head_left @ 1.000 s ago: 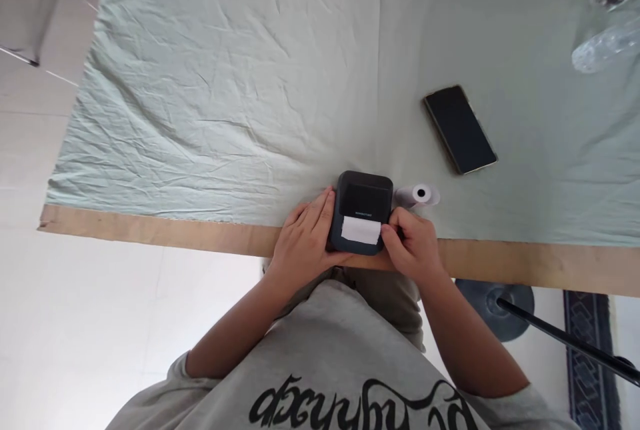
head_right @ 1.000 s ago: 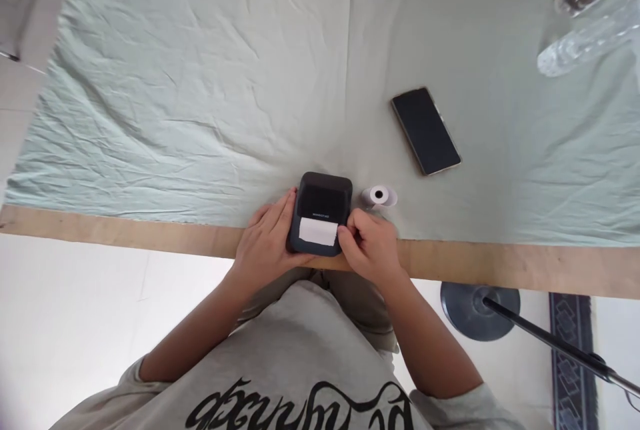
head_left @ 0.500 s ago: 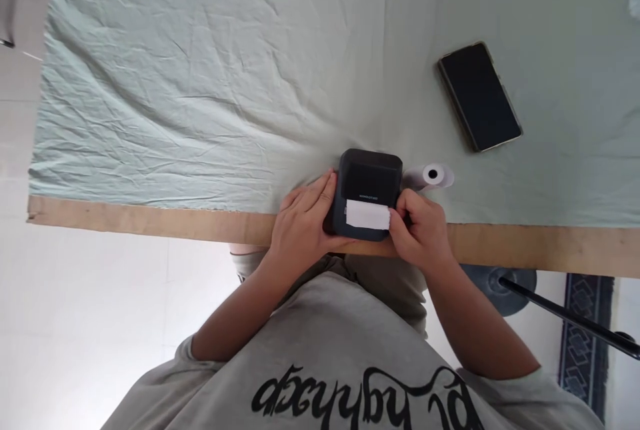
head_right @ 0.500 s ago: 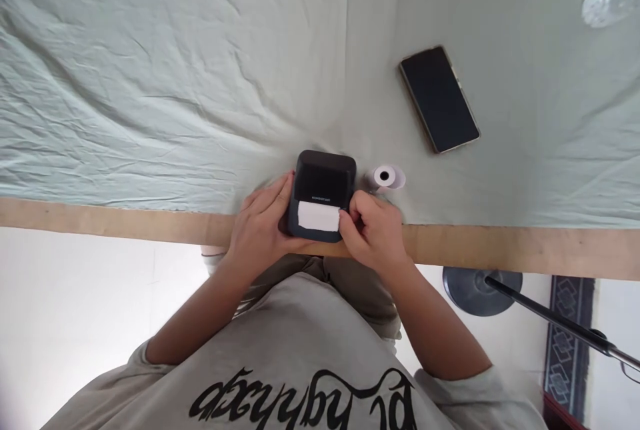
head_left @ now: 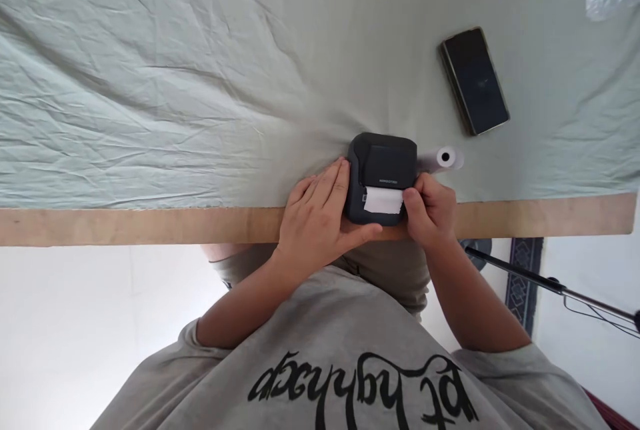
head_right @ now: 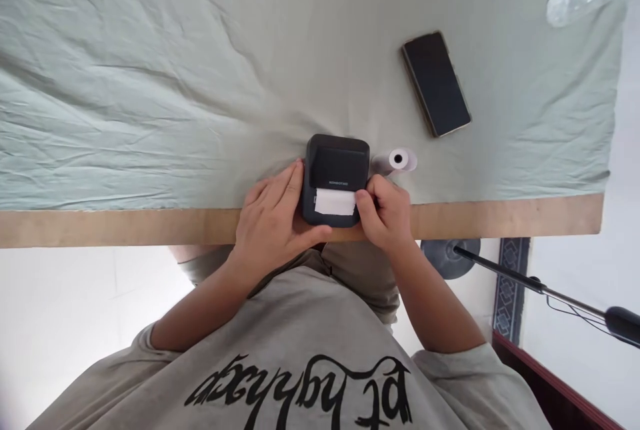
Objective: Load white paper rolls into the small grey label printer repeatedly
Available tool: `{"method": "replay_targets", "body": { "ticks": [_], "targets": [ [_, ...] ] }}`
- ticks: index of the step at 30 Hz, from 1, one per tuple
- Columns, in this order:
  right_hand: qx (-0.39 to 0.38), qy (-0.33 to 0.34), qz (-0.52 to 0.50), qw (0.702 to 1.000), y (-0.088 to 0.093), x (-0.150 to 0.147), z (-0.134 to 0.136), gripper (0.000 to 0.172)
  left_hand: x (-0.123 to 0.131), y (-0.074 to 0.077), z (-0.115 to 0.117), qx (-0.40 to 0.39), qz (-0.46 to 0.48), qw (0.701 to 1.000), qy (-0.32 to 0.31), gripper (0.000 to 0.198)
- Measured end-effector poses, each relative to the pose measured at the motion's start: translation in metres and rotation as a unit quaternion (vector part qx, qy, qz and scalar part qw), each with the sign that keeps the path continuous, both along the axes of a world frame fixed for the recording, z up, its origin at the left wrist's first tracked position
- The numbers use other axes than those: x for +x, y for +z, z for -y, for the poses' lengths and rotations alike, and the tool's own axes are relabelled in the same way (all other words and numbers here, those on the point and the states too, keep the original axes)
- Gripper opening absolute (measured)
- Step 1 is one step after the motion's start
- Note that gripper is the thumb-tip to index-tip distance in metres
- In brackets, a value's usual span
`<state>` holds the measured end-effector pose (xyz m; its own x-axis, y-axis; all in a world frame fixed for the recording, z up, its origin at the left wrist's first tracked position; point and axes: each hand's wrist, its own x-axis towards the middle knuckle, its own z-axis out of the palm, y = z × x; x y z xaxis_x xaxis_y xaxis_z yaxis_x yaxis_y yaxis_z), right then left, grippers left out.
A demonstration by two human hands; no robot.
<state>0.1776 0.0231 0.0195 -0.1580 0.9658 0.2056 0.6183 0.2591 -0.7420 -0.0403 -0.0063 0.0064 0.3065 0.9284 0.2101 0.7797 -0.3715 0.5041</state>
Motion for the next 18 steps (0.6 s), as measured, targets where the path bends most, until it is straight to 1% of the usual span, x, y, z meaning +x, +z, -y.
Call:
{"method": "replay_targets", "body": {
  "ticks": [2,4,7,10,12,14,16,18],
  "targets": [
    [0.007,-0.022,0.008,1.0,0.003,-0.001,0.003,0.035,-0.002,0.001,0.0,-0.005,0.01,1.0,0.0,0.086],
    [0.013,-0.051,0.017,0.998,0.009,-0.003,0.006,0.027,-0.002,0.001,0.0,-0.005,0.011,1.0,-0.001,0.081],
    [0.024,-0.08,0.043,0.996,0.022,-0.007,0.003,0.013,-0.003,0.0,-0.001,-0.009,0.01,1.0,-0.007,0.081],
    [0.056,-0.096,0.078,0.991,0.039,-0.014,-0.01,0.006,-0.003,0.0,-0.001,-0.02,0.008,1.0,-0.008,0.08],
    [0.078,-0.085,0.097,0.989,0.05,-0.017,-0.021,0.005,-0.003,0.001,-0.001,-0.024,0.005,1.0,-0.007,0.081],
    [0.094,-0.057,0.13,0.985,0.058,-0.019,-0.032,0.005,-0.002,0.001,-0.001,-0.026,0.004,1.0,-0.008,0.081],
    [0.1,-0.019,0.186,0.977,0.062,-0.019,-0.039,0.006,-0.002,0.002,-0.001,-0.029,0.007,1.0,-0.008,0.081],
    [0.077,0.021,0.266,0.961,0.063,-0.021,-0.045,0.006,-0.002,0.002,0.0,-0.027,0.009,1.0,-0.005,0.081]
  ]
}}
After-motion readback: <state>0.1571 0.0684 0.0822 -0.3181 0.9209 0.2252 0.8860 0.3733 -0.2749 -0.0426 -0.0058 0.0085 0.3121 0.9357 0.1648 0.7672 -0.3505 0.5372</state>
